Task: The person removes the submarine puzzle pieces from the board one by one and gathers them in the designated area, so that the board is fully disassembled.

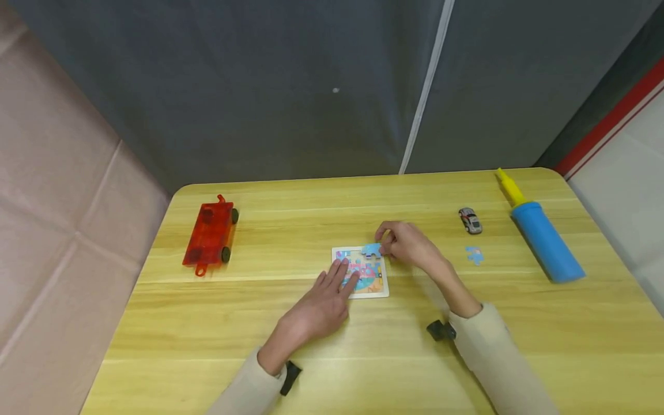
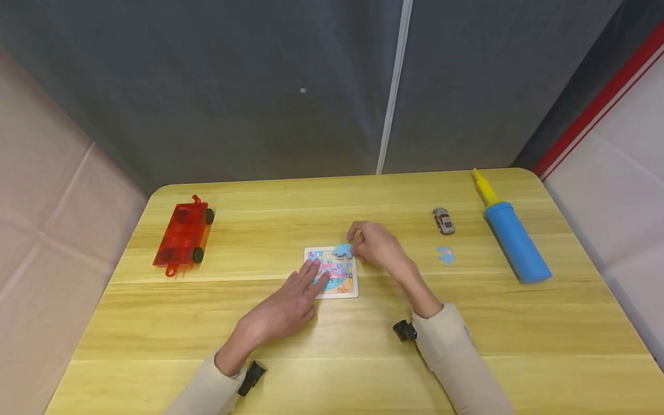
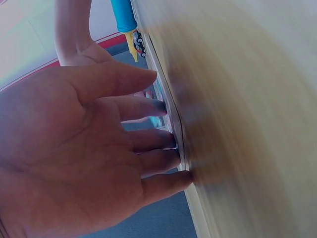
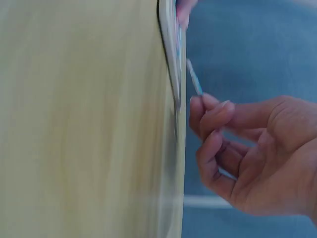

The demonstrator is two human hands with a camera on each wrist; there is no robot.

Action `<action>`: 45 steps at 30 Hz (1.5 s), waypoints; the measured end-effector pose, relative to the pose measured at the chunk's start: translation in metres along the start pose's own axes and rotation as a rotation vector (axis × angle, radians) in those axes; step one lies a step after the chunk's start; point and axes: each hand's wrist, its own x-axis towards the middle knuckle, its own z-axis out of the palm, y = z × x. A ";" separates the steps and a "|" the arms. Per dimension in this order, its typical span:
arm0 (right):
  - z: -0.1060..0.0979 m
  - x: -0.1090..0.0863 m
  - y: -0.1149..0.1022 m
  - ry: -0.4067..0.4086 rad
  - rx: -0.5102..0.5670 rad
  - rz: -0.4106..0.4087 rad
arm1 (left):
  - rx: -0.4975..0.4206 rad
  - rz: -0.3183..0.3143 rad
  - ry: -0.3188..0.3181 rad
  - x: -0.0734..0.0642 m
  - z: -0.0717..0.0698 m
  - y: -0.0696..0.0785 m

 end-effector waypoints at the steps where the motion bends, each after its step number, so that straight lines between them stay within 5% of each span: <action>1: -0.006 -0.002 0.004 -0.011 0.006 -0.003 | -0.005 -0.007 -0.008 -0.003 -0.007 0.006; 7: -0.047 -0.020 0.031 0.032 0.000 0.010 | 0.014 -0.047 -0.068 -0.017 -0.041 0.033; 16: -0.081 -0.045 0.062 0.040 0.008 0.148 | -0.022 -0.023 -0.042 -0.014 -0.028 0.023; 29: -0.089 -0.049 0.074 -0.015 -0.073 0.322 | -0.016 -0.044 -0.065 -0.020 -0.041 0.033; 38: -0.088 -0.050 0.074 -0.044 -0.136 0.325 | 0.001 -0.048 -0.072 -0.019 -0.041 0.033; 45: -0.088 -0.051 0.075 -0.054 -0.157 0.350 | -0.041 -0.014 -0.033 -0.012 -0.023 0.017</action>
